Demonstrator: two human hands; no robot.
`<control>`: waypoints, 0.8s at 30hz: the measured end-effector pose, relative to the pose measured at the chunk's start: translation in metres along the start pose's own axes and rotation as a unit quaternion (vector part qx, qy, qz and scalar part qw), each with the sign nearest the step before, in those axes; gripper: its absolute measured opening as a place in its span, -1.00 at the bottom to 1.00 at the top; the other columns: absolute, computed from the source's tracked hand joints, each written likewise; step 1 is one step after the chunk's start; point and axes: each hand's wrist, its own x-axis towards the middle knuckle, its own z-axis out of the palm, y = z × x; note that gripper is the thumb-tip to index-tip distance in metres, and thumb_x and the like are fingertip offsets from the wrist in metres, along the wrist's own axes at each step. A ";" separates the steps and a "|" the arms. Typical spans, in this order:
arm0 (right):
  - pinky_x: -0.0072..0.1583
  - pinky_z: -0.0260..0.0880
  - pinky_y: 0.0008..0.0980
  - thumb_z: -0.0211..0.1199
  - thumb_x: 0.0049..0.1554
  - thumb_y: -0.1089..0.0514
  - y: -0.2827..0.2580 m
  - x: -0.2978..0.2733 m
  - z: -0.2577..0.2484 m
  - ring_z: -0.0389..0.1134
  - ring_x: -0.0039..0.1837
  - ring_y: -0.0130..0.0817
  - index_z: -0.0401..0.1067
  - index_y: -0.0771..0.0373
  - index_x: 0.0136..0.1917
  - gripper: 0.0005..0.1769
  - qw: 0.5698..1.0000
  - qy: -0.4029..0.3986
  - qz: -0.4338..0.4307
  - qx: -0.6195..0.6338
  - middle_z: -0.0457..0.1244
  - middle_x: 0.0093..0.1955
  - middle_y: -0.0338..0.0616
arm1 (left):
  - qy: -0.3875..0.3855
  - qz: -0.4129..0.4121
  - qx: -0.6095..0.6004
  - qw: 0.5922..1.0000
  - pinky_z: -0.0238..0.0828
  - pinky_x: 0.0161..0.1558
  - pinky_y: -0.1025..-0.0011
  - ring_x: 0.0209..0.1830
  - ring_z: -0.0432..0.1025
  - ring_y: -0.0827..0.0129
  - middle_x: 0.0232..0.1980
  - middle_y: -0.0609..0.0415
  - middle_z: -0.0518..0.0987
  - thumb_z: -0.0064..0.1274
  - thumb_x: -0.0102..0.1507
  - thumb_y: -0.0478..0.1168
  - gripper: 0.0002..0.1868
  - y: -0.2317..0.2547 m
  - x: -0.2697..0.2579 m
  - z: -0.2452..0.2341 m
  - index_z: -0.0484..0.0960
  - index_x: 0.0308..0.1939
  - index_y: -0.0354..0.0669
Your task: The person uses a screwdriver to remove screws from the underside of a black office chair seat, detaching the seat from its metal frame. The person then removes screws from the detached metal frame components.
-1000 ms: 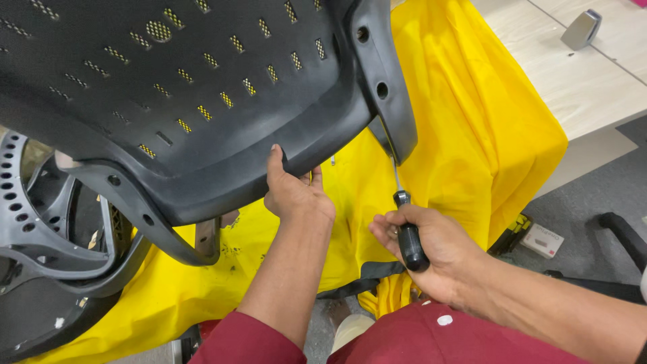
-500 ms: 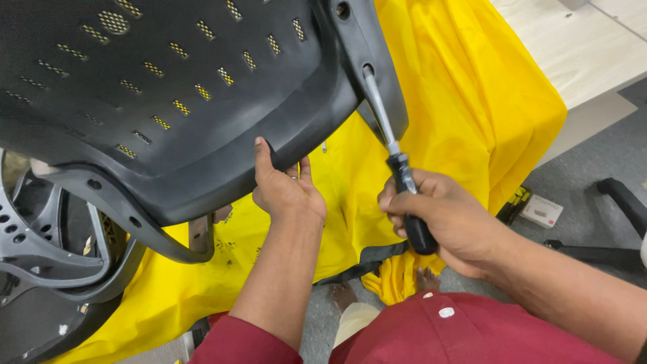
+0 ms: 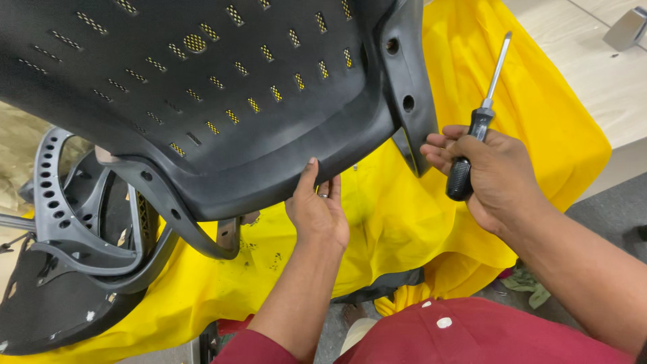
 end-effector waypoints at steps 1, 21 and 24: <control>0.10 0.51 -0.37 0.09 0.16 0.34 -0.001 0.002 0.000 0.46 0.02 -0.22 0.27 0.45 0.17 -0.71 1.000 0.008 -0.004 -0.009 0.36 0.07 0.10 | 0.002 -0.004 0.004 1.000 0.41 0.25 0.27 0.19 0.43 0.20 0.21 0.01 0.48 0.17 0.19 -0.31 -0.46 -0.001 -0.001 -0.002 0.39 0.24 -0.24; -0.07 0.43 -0.44 0.11 0.24 0.23 0.017 0.027 -0.007 0.39 -0.10 -0.44 0.39 0.35 0.13 -0.79 0.981 0.072 -0.103 -0.148 0.39 -0.03 -0.08 | 0.056 -0.035 0.073 0.995 0.46 0.15 0.24 0.08 0.51 0.26 0.12 0.01 0.54 0.19 0.19 -0.32 -0.42 -0.017 -0.019 -0.013 0.27 0.23 -0.13; -0.07 0.45 -0.42 0.09 0.24 0.26 0.026 0.035 -0.016 0.38 -0.09 -0.43 0.33 0.35 0.17 -0.76 0.982 0.091 -0.109 -0.122 0.37 0.08 -0.07 | 0.071 -0.041 0.075 0.994 0.48 0.16 0.25 0.09 0.50 0.26 0.15 0.00 0.51 0.21 0.21 -0.30 -0.42 -0.017 -0.020 -0.013 0.26 0.23 -0.10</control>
